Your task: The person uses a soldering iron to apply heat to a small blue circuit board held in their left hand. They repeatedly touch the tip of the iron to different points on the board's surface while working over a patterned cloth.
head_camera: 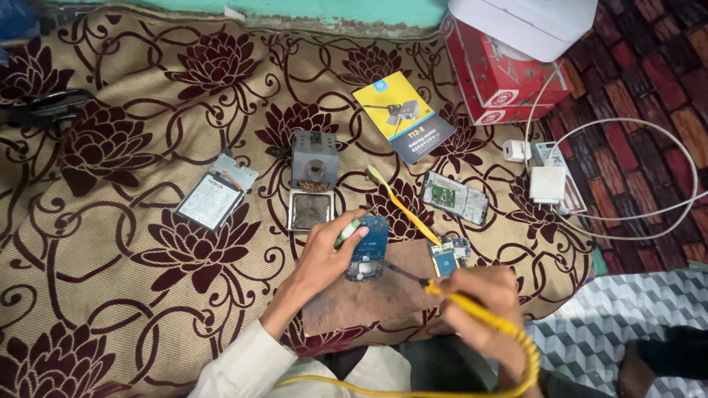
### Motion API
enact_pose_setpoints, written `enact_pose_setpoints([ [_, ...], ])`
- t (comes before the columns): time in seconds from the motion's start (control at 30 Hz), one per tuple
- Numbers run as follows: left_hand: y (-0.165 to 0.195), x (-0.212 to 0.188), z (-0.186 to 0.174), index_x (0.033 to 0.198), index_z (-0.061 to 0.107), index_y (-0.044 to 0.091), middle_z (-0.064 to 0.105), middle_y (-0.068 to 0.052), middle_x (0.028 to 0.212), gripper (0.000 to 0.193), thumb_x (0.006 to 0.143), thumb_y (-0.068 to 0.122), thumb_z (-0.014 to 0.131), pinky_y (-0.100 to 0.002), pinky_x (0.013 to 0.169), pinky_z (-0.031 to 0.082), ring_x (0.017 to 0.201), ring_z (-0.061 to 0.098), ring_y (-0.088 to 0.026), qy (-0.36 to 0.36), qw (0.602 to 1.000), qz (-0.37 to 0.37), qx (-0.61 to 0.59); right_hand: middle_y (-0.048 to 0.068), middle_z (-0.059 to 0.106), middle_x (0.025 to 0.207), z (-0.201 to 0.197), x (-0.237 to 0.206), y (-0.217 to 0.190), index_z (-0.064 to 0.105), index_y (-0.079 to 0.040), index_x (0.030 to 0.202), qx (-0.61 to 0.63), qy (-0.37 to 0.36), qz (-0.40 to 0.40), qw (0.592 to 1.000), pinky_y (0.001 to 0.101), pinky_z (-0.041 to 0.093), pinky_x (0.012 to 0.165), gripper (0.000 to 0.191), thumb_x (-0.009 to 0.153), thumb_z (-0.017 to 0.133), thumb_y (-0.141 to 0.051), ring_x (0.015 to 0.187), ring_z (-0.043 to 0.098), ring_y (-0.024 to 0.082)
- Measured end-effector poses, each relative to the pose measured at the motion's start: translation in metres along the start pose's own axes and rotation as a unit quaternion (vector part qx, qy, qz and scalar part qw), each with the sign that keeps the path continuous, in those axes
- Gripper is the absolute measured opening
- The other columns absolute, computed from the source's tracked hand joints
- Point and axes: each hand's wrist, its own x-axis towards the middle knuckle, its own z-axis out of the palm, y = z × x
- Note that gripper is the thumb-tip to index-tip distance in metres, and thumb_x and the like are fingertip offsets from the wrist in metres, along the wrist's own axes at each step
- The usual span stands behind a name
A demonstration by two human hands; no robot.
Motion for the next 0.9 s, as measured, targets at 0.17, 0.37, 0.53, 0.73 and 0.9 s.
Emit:
enact_pose_setpoints([
  [0.17, 0.001, 0.001, 0.0, 0.123, 0.066, 0.0, 0.076, -0.015, 0.084, 0.031, 0.097, 0.018, 0.066, -0.032, 0.06, 0.054, 0.066, 0.072, -0.018, -0.003, 1.0, -0.021, 0.017, 0.0, 0.064, 0.051, -0.008, 0.008, 0.042, 0.072, -0.002, 0.066, 0.093, 0.028, 0.086, 0.992, 0.0247, 0.037, 0.037, 0.016, 0.071, 0.067, -0.016, 0.038, 0.054, 0.007],
  [0.37, 0.001, 0.003, -0.001, 0.12, 0.064, 0.002, 0.074, -0.011, 0.078, 0.027, 0.099, 0.017, 0.062, -0.031, 0.051, 0.047, 0.058, 0.066, -0.014, 0.003, 0.999, -0.045, 0.02, 0.004, 0.072, 0.064, -0.009, 0.019, 0.052, 0.075, 0.001, 0.077, 0.107, 0.041, 0.139, 0.984, 0.0213, 0.044, 0.048, 0.014, 0.071, 0.072, -0.011, 0.053, 0.061, 0.006],
  [0.53, -0.001, 0.002, -0.001, 0.121, 0.065, 0.002, 0.073, -0.01, 0.075, 0.026, 0.1, 0.017, 0.061, -0.029, 0.049, 0.043, 0.056, 0.062, -0.012, 0.007, 0.998, -0.051, 0.019, 0.005, 0.074, 0.072, -0.002, 0.022, 0.049, 0.076, 0.002, 0.086, 0.129, 0.075, 0.123, 0.981, 0.0207, 0.048, 0.056, 0.015, 0.081, 0.073, -0.012, 0.06, 0.064, 0.006],
  [0.73, -0.006, 0.003, 0.0, 0.121, 0.062, 0.004, 0.07, -0.006, 0.074, 0.024, 0.102, 0.017, 0.056, -0.03, 0.043, 0.042, 0.05, 0.056, -0.012, 0.007, 0.994, -0.111, 0.021, 0.003, 0.068, 0.07, 0.013, 0.019, 0.061, 0.073, 0.001, 0.09, 0.123, 0.109, 0.156, 0.974, 0.0216, 0.043, 0.054, 0.02, 0.094, 0.068, -0.017, 0.059, 0.058, 0.007],
  [0.9, -0.003, 0.003, -0.002, 0.12, 0.062, 0.003, 0.068, -0.006, 0.07, 0.024, 0.102, 0.017, 0.056, -0.03, 0.045, 0.04, 0.051, 0.056, -0.011, 0.033, 0.995, -0.092, 0.019, 0.003, 0.068, 0.071, 0.022, 0.015, 0.073, 0.071, 0.001, 0.092, 0.174, 0.116, 0.174, 0.962, 0.0216, 0.043, 0.053, 0.022, 0.097, 0.065, -0.019, 0.059, 0.057, 0.006],
])
